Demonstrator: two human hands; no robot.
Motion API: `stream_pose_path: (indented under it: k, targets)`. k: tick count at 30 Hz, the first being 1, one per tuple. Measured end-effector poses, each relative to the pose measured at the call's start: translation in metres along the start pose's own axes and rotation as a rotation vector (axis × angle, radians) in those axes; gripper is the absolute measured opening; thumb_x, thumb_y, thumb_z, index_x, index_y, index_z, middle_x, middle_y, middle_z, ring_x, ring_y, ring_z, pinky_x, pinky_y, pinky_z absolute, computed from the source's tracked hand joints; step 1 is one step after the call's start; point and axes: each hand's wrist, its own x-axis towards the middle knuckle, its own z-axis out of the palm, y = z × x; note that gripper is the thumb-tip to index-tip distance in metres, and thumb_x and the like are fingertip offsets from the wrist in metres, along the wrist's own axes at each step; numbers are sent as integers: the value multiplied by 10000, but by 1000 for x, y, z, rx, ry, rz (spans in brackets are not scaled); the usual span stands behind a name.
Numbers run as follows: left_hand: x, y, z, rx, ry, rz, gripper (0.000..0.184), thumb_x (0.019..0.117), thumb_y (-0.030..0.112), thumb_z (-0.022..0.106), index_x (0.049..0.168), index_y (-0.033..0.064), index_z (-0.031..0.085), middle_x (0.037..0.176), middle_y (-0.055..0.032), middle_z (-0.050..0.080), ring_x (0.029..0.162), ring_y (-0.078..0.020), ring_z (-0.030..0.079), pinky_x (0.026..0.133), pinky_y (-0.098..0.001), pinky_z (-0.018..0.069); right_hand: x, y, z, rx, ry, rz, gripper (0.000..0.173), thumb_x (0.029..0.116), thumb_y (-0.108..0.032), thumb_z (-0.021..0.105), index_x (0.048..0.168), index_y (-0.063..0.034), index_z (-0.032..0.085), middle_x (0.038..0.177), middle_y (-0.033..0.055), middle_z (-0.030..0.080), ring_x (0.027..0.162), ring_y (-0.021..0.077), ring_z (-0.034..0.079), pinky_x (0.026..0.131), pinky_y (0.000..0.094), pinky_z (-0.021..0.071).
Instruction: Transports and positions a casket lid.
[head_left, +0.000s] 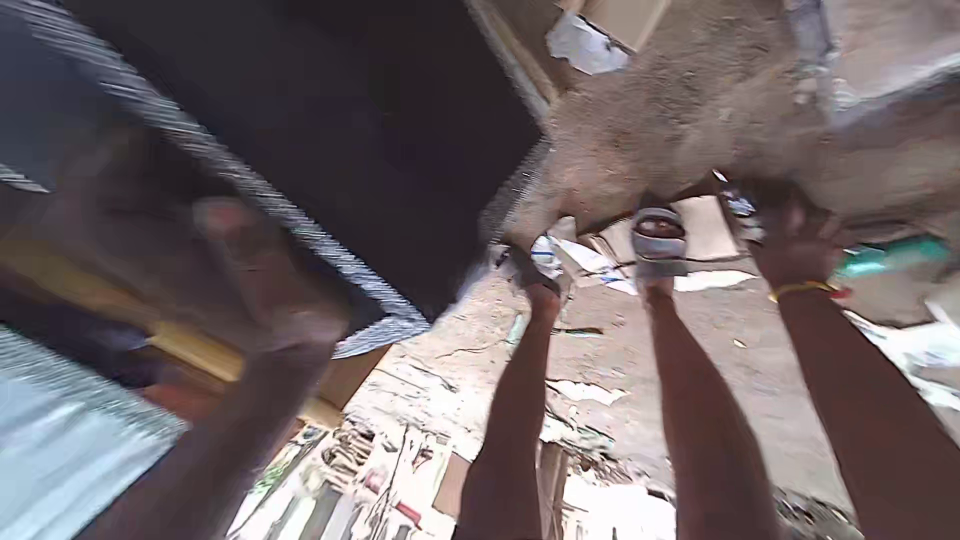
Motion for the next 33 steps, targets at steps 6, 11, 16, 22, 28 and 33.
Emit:
stream_pose_path:
  k: [6,11,16,22,28,33]
  targets:
    - [12,6,4,-9,224,82,640,1055,498,411,1411,-23,515,1531,-268,431,1494,-357,350,1241,-493,293,-7,-26,-38,4,-72,165,909,818,-350,824,1518,4,365,1478,447,373,1354,636,409,986,786,412]
    - [10,7,9,-56,265,48,647,1047,539,394,1399,21,556,1522,-244,472,1493,-373,358,1224,-526,294,-69,-69,-103,82,-60,109,961,729,-347,877,1532,-85,418,1437,417,439,1286,619,480,939,757,464]
    - [12,8,10,-78,305,17,606,1033,535,419,1372,67,601,1497,-192,531,1487,-345,390,1236,-553,261,-125,-112,-142,109,-1,27,973,651,-388,920,1478,-106,491,1364,344,540,1234,539,559,927,690,505]
    - [10,10,9,-155,311,-21,525,1030,480,469,1350,94,626,1498,-159,542,1489,-314,399,1257,-519,234,-225,-169,-188,314,201,-128,925,608,-350,940,1386,-24,561,1274,301,606,1168,474,608,949,630,515]
    - [11,12,7,-159,261,-73,550,1040,509,426,1375,119,622,1530,-150,523,1510,-324,373,1266,-530,205,-312,-236,-263,700,392,-381,1079,506,-493,881,1346,73,509,1130,105,702,1002,97,680,893,314,570]
    - [14,14,3,-184,259,-74,606,1033,572,403,1350,111,635,1498,-164,554,1483,-342,414,1254,-535,228,-351,-265,-340,1371,-11,-855,765,772,-396,876,1427,-246,511,1249,-152,690,1136,-17,649,984,229,565]
